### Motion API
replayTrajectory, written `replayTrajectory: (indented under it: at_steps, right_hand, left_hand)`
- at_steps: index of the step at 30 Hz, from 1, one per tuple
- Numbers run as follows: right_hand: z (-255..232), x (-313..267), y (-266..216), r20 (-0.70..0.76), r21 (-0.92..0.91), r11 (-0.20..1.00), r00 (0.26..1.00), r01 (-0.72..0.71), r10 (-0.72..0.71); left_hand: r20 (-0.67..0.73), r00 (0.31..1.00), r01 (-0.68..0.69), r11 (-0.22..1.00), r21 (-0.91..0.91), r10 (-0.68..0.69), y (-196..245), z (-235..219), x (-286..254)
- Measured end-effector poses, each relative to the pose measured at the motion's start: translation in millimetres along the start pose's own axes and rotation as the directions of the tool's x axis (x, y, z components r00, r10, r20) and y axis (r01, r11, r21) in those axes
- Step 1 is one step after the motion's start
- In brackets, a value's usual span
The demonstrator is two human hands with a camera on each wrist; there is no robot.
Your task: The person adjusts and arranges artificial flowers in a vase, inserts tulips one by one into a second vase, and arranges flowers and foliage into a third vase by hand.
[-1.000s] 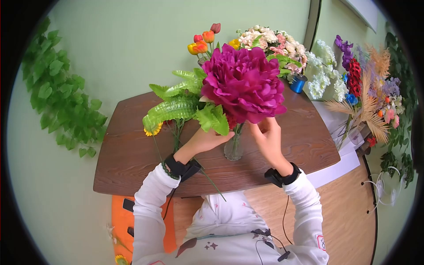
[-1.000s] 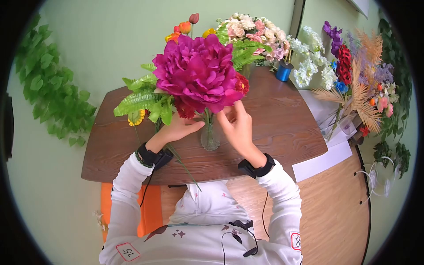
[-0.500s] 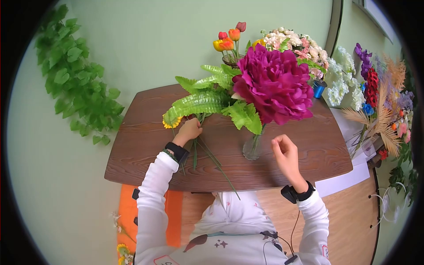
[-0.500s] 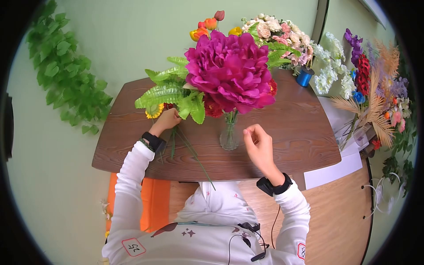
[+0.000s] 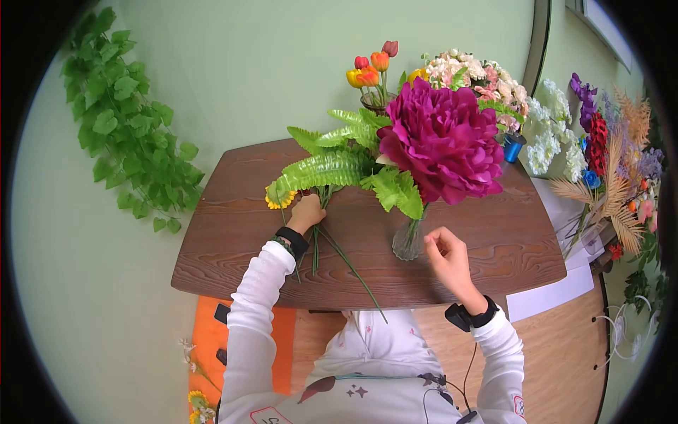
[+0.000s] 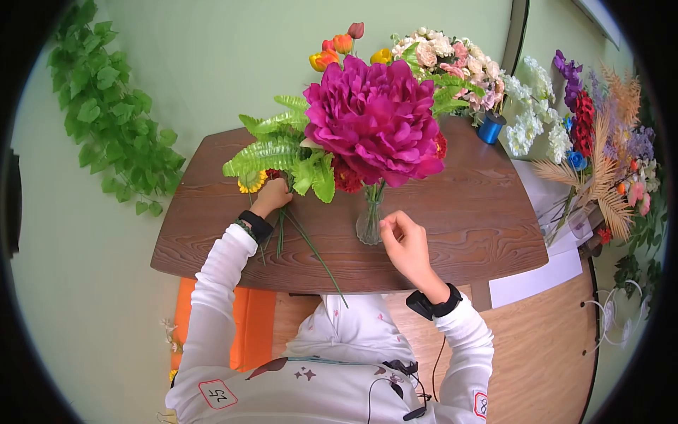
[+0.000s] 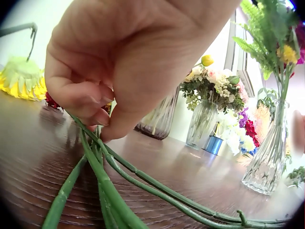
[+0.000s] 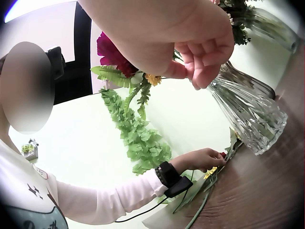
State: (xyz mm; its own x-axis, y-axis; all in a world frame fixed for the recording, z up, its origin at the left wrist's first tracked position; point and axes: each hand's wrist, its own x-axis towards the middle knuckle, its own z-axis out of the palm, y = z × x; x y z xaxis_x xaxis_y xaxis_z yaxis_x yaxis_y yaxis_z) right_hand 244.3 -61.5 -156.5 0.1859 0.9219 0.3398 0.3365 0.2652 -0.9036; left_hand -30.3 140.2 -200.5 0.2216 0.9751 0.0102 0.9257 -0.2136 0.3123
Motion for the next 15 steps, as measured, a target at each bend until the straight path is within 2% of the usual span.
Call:
replayTrajectory:
  at_steps: [4,6,7,9,13,15]
  right_hand:
    - [0,0,0,0.006,-0.012,1.000,1.000,0.004,-0.004]
    - [0,0,-1,0.007,-0.011,1.000,1.000,0.012,-0.012]
    - [0,0,-1,0.008,-0.011,1.000,1.000,0.020,-0.020]
    - [0,0,-2,0.015,-0.011,1.000,1.000,0.014,-0.014]
    - [2,1,-2,0.026,-0.008,1.000,0.999,0.021,-0.021]
    - [3,1,0,0.031,-0.005,1.000,0.999,0.027,-0.027]
  left_hand:
    - [0.013,0.998,0.056,0.998,-0.031,-0.056,-19,18,20]
    - [-0.183,0.983,0.008,0.992,-0.124,-0.030,-25,24,23]
    - [-0.183,0.983,0.008,0.992,-0.124,-0.030,-23,21,21]
    - [-0.281,0.958,-0.133,0.957,-0.258,0.058,-17,12,14]
    - [-0.308,0.946,-0.181,0.952,-0.246,0.100,3,-10,5]
    - [-0.524,0.836,-0.379,0.861,-0.341,0.161,14,-20,-3]
